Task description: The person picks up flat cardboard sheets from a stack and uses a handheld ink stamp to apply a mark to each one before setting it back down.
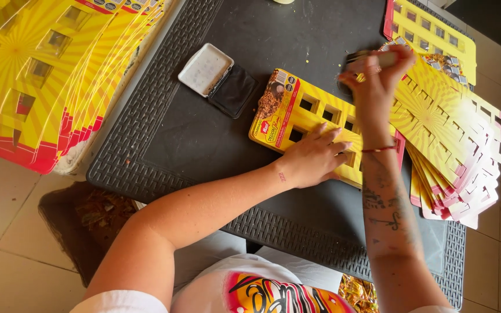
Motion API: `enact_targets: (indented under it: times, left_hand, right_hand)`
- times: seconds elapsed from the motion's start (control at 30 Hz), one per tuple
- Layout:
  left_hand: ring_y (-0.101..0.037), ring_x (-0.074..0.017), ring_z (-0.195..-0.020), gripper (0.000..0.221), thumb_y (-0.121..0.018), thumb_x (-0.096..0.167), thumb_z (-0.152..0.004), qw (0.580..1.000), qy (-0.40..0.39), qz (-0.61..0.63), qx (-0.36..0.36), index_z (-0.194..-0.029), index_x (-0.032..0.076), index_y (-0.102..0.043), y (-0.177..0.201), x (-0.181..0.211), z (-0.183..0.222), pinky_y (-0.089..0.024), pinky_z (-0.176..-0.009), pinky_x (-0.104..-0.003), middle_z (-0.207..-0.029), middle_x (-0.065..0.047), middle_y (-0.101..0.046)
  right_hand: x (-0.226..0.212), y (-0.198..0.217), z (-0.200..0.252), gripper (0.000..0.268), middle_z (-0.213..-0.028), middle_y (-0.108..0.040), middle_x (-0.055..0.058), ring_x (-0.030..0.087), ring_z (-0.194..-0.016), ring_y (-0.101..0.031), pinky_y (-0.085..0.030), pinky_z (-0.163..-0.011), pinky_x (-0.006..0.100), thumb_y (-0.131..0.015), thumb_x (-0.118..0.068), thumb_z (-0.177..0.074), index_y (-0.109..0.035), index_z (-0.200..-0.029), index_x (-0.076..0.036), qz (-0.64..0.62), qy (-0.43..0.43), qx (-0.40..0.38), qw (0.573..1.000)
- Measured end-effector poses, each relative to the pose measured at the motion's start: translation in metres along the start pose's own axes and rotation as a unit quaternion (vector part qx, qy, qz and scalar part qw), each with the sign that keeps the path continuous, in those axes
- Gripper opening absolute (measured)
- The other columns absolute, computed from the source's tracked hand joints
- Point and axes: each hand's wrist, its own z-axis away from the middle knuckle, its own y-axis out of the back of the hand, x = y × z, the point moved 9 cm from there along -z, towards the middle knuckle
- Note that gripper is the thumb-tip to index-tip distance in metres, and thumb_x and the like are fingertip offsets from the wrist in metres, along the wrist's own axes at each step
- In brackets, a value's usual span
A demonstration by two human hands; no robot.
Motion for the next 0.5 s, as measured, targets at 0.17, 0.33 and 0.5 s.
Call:
enact_targets:
  times: [0.17,0.33,0.5]
  left_hand:
    - [-0.043,-0.0426,-0.143,0.029,-0.07,0.036,-0.093,0.987,0.029,0.138,-0.076,-0.1,0.008,-0.073,0.003,-0.001,-0.004,-0.022,-0.121,-0.068,-0.138,-0.008,-0.063]
    - [-0.05,-0.0407,-0.138,0.032,-0.074,0.035,-0.089,0.987,0.037,0.146,-0.05,-0.107,0.008,-0.076,0.026,-0.001,-0.007,-0.025,-0.12,-0.068,-0.129,-0.008,-0.07]
    - [-0.052,-0.0382,-0.135,0.035,-0.074,0.04,-0.088,0.99,0.032,0.135,-0.026,-0.11,0.012,-0.075,0.06,0.001,-0.012,-0.026,-0.117,-0.069,-0.123,-0.005,-0.073]
  right_hand:
    - [-0.064,0.051,-0.001,0.02,-0.122,-0.048,0.014,0.028,-0.101,-0.066,-0.07,-0.083,0.041,-0.047,-0.005,-0.118,-0.038,-0.124,-0.021,-0.041,-0.004,0.117,0.992]
    - [-0.104,0.094,0.015,0.025,-0.137,-0.041,0.015,0.033,-0.124,-0.053,-0.063,-0.103,0.052,-0.045,0.001,-0.13,-0.039,-0.14,-0.021,-0.03,0.08,0.065,0.994]
    - [-0.096,0.203,0.042,0.035,-0.131,-0.069,0.019,0.035,-0.123,-0.071,-0.07,-0.104,0.053,-0.072,-0.03,-0.108,-0.066,-0.136,-0.008,-0.078,0.057,0.221,0.97]
